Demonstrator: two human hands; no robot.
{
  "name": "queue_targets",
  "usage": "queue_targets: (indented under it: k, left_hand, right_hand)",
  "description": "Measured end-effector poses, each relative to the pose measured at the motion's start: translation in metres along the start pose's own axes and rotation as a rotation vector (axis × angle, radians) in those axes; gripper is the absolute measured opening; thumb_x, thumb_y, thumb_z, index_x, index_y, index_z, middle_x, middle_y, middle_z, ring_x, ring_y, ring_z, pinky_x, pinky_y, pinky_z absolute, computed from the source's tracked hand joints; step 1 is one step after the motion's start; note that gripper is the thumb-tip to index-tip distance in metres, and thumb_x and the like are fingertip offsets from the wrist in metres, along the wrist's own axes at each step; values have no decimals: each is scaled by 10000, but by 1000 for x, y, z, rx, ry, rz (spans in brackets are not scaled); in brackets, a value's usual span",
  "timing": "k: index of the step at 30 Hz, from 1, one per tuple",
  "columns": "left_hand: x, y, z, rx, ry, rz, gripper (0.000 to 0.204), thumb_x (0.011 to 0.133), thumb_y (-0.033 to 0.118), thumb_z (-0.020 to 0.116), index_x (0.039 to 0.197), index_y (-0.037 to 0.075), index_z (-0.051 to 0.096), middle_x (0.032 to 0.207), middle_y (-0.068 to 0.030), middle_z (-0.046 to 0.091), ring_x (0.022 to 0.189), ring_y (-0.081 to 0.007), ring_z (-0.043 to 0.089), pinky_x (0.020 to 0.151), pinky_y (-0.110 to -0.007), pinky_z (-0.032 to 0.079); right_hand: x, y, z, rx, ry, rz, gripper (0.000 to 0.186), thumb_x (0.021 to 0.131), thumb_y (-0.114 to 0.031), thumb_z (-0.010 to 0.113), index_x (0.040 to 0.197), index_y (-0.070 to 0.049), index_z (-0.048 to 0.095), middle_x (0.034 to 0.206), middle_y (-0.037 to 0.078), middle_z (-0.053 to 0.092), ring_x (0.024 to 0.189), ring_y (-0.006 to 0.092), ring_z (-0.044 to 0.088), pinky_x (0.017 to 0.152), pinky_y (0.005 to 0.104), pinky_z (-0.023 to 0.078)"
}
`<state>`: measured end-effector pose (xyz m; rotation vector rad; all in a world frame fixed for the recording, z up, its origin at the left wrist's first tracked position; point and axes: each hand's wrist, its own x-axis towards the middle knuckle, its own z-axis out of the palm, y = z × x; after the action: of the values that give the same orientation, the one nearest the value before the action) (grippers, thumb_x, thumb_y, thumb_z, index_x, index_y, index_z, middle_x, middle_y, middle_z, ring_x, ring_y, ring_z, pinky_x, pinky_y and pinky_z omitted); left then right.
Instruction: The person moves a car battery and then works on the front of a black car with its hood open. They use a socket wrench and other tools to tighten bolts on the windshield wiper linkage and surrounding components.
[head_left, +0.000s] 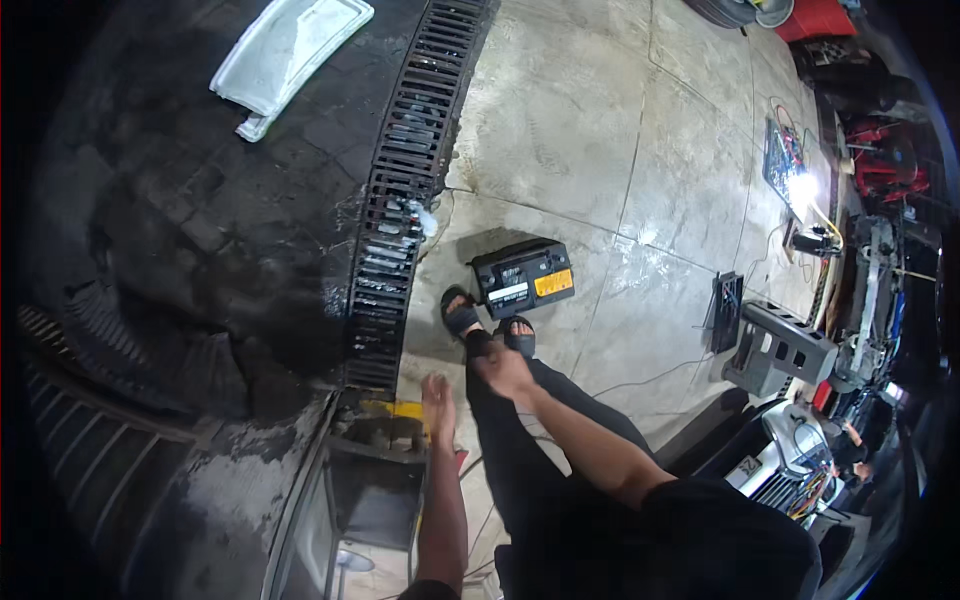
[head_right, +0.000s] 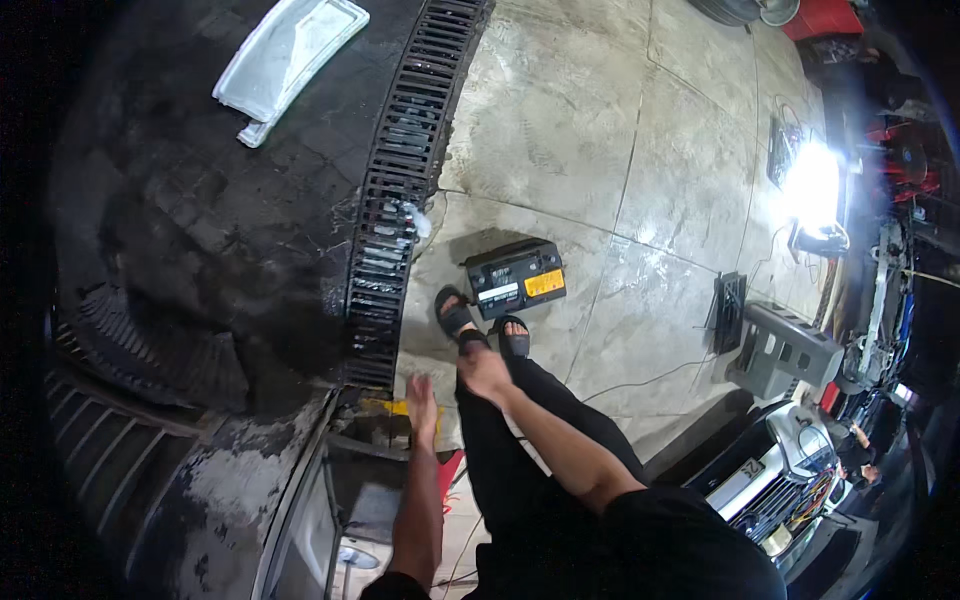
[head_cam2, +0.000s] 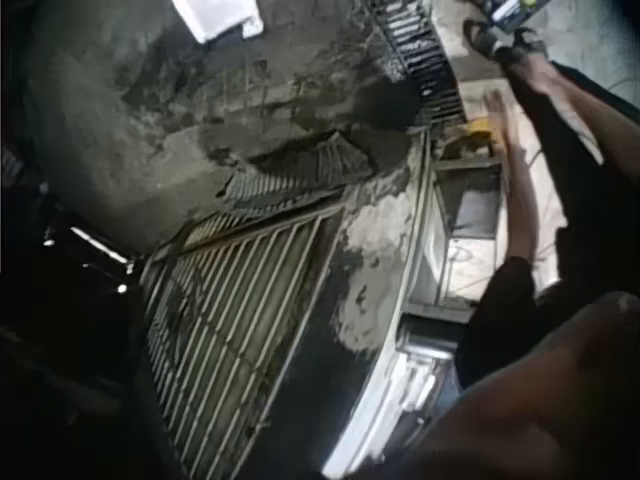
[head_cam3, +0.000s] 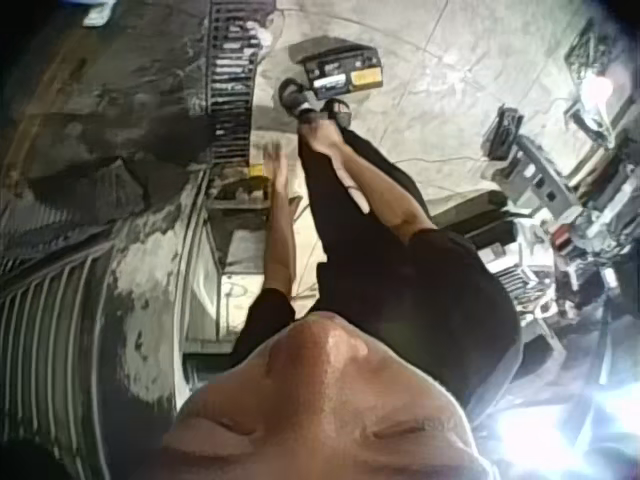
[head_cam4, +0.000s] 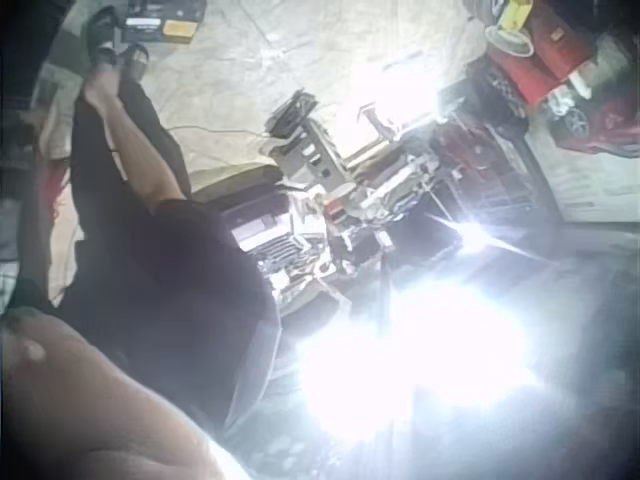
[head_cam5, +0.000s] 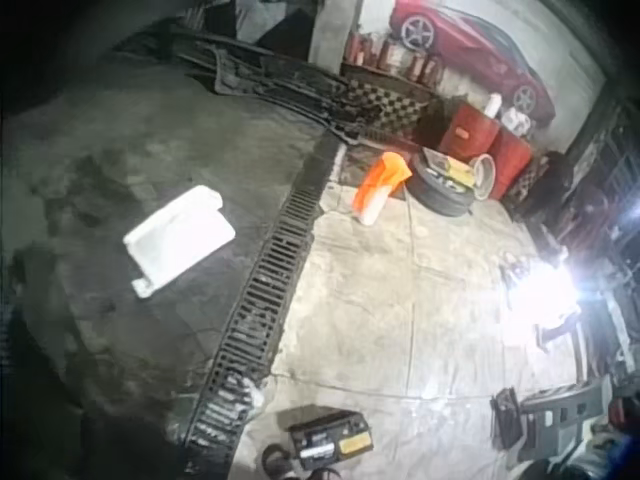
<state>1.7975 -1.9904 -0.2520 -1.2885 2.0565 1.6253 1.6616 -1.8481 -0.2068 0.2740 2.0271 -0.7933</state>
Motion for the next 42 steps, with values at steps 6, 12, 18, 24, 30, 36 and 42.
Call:
queue_targets:
  k: [6, 12, 18, 24, 30, 36, 42]
  left_hand:
    - [164, -11, 165, -423, -10, -432, 566, 935, 449, 532, 1235, -31, 514, 1177, -127, 572, 1075, -208, 535, 809, -343, 427]
    - [208, -19, 243, -646, -12, -704, 387, 937, 417, 524, 1082, 68, 611, 1085, -77, 600, 935, -195, 574, 851, -336, 452]
    - [252, -145, 246, -723, -60, -479, 692, 896, 660, 427, 1292, 102, 532, 1276, -94, 570, 1096, -291, 590, 953, -430, 477]
    - [196, 14, 367, -504, 195, -481, 697, 895, 656, 448, 1320, 107, 500, 1285, -91, 548, 1152, -278, 548, 989, -439, 448]
    - [208, 60, 539, -707, -266, -347, 626, 906, 556, 533, 1305, 78, 472, 1270, -101, 542, 1107, -252, 577, 943, -408, 485]
    - [210, 179, 741, 135, -106, 371, 1131, 737, 363, 813, 1453, -118, 81, 1425, -333, 293, 1304, -388, 391, 1077, -420, 338]
    - [221, 294, 942, 224, -91, 478, 1208, 690, 404, 836, 1413, -182, 65, 1343, -340, 397, 1249, -414, 450, 1065, -423, 364]
  right_hand:
    - [116, 188, -93, -132, 341, 263, 377, 894, -358, 517, 1108, -68, 629, 1007, 246, 663, 1009, 431, 619, 853, 504, 483]
    - [217, 269, -33, 698, 443, 801, 840, 840, -685, 507, 1175, 81, 585, 1027, 205, 660, 984, 307, 634, 844, 389, 476]
    - [270, 236, 9, 1334, 1038, 484, 543, 926, -360, 633, 1284, 16, 473, 1209, 111, 576, 1106, 185, 533, 973, 328, 400]
    - [294, 253, -110, 1062, 1144, 425, 507, 879, -326, 692, 1182, 37, 510, 1082, 138, 612, 999, 201, 579, 892, 333, 450]
    - [369, 345, -271, 1236, 1278, 354, 548, 881, -422, 669, 1145, 40, 539, 1045, 131, 626, 913, 187, 592, 816, 338, 477]
    - [439, 413, -486, 1038, 1228, 466, 915, 780, -636, 642, 1203, 156, 468, 1198, 331, 558, 1144, 418, 548, 987, 424, 414]
    - [492, 454, -698, 928, 1222, 635, 948, 733, -722, 618, 1131, 126, 476, 1111, 322, 600, 1089, 435, 582, 948, 466, 447]
